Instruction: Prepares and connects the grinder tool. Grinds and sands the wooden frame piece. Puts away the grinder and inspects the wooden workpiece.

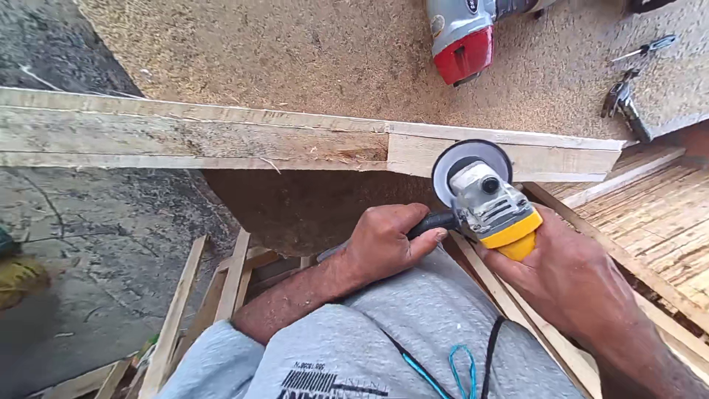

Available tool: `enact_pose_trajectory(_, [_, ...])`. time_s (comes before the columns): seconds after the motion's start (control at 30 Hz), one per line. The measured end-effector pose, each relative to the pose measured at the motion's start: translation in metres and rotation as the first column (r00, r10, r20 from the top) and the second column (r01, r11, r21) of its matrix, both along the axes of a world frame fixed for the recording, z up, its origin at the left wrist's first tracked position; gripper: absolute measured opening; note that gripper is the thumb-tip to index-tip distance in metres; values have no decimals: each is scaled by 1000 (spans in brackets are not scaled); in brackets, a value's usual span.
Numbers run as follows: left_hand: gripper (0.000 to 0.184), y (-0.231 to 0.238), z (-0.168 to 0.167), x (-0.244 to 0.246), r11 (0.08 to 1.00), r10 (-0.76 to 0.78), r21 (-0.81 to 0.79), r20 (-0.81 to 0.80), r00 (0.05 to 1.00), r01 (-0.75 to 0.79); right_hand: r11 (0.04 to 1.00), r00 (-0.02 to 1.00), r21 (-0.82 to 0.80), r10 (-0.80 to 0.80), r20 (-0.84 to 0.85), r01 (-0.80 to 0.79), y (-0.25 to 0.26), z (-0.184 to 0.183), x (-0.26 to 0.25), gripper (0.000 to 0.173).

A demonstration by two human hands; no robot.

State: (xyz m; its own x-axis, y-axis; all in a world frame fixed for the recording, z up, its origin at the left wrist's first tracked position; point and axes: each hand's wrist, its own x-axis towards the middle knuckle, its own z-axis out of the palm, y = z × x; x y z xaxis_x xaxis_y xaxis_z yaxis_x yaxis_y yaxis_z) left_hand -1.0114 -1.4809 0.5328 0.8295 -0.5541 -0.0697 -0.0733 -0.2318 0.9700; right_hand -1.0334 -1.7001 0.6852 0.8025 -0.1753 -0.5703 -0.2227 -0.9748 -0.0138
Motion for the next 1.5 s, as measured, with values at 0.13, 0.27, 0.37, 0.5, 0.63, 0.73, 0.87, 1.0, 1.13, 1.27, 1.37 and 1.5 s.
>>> enact_pose_trajectory(0.13, [41,-31,2,5,996,-67,-59,8,998,67,994,998,-82,-66,15,67,-17,18,-12,80])
enact_pose_trajectory(0.27, [42,2,-8,7,999,-36,-18,12,999,36,999,1000,-36,-14,22,15,6,-2,-5,77])
enact_pose_trajectory(0.37, [42,35,-18,2,999,31,20,-26,999,-30,999,998,-22,41,-57,-42,35,-18,13,77])
enact_pose_trajectory(0.5, [42,57,-35,-4,993,115,15,-70,991,-115,994,973,-67,75,-219,-92,67,-24,37,74])
enact_pose_trajectory(0.63, [41,60,-46,-9,989,133,-45,-90,987,-138,991,962,-106,52,-269,-83,80,-25,40,74])
enact_pose_trajectory(0.73, [44,66,-37,-16,990,137,-29,-37,990,-138,995,987,-50,79,-140,-87,76,-25,21,78])
enact_pose_trajectory(0.87, [43,92,-16,-15,987,136,87,23,990,-138,989,994,98,108,29,-110,77,-38,3,78])
enact_pose_trajectory(1.0, [44,134,-10,-5,961,128,243,48,991,-136,969,997,237,75,-25,-67,104,-61,18,74])
enact_pose_trajectory(1.13, [50,197,3,1,891,145,419,109,983,-178,922,979,387,96,-182,-18,157,-81,43,70])
enact_pose_trajectory(1.27, [52,215,10,5,854,120,489,146,982,-177,894,980,448,75,-186,17,173,-91,41,69])
enact_pose_trajectory(1.37, [47,174,7,6,892,34,448,79,996,-66,913,986,387,-79,-144,129,135,-86,12,72])
enact_pose_trajectory(1.5, [49,148,12,17,881,-93,469,32,995,67,899,974,375,-205,-100,228,114,-85,-13,73])
